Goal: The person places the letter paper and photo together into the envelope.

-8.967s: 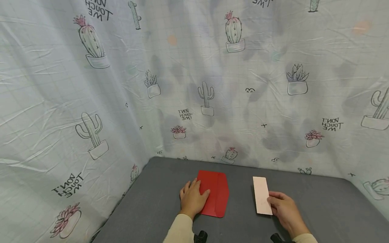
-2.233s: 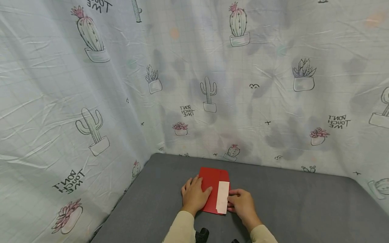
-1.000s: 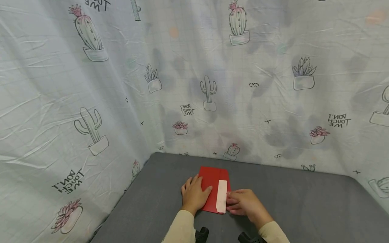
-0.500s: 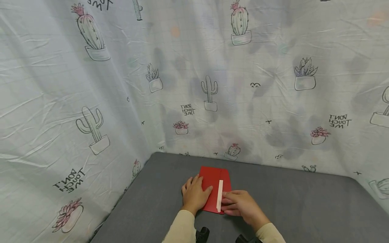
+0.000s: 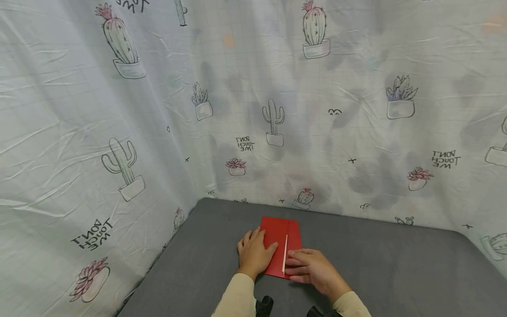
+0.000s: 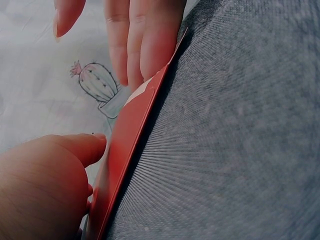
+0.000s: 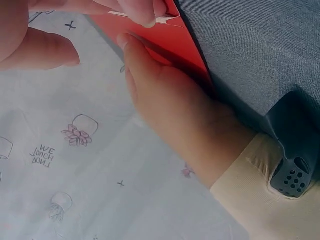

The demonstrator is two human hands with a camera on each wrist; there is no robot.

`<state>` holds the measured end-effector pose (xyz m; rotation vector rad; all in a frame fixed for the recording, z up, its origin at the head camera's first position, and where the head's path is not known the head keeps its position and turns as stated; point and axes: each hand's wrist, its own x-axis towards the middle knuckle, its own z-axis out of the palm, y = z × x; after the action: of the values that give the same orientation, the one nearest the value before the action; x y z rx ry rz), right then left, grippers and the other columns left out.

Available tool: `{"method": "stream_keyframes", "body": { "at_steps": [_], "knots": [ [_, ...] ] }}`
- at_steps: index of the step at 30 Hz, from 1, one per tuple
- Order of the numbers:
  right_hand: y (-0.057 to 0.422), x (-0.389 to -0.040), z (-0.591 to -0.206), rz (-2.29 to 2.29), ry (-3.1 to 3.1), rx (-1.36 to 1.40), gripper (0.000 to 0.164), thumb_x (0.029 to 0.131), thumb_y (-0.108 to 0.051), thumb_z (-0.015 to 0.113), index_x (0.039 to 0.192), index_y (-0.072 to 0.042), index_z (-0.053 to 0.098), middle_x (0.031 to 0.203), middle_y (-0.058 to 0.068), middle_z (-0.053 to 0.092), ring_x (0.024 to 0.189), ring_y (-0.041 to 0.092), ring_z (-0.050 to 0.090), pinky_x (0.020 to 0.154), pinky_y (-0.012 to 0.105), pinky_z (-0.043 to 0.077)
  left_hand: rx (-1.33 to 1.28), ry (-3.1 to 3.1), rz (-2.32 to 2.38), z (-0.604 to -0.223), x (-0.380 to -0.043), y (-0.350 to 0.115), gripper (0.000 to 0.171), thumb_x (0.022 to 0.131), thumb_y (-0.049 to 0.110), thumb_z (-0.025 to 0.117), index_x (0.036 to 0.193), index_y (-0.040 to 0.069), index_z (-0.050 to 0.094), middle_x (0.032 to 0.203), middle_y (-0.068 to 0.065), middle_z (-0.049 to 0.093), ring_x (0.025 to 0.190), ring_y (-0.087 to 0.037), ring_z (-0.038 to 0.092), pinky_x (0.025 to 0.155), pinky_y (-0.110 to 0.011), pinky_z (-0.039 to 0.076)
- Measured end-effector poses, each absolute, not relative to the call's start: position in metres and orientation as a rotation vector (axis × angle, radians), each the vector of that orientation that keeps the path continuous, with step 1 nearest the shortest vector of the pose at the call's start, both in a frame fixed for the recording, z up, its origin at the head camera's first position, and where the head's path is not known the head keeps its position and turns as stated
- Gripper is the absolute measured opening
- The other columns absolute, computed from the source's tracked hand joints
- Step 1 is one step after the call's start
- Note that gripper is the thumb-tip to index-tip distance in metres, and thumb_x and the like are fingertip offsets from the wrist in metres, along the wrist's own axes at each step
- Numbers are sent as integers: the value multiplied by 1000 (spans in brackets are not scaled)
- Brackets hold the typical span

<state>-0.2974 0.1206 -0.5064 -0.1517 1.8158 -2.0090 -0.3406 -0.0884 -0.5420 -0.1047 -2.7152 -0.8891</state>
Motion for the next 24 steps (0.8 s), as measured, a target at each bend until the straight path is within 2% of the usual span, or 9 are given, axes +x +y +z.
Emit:
{"method": "stream_keyframes", "body": {
  "at_steps": [17,24],
  "knots": [
    [119,-303,-520,-2085,1646,-181,76,115,-35,59,159,19,28,142,31,63,121,38,70,101,49,59,-129,-2702,-909,-544,-342,-90,63,101,39,78,148,-1,64,158,-22,53,148,-47,39,118,-70,24],
    [130,-300,-526,-2148,1614,-183,72,119,-35,49,162,17,26,152,33,55,132,39,64,106,51,55,-116,-2724,-908,-545,-343,-89,69,95,42,84,147,1,65,158,-21,54,148,-47,38,117,-70,24]
  ]
}}
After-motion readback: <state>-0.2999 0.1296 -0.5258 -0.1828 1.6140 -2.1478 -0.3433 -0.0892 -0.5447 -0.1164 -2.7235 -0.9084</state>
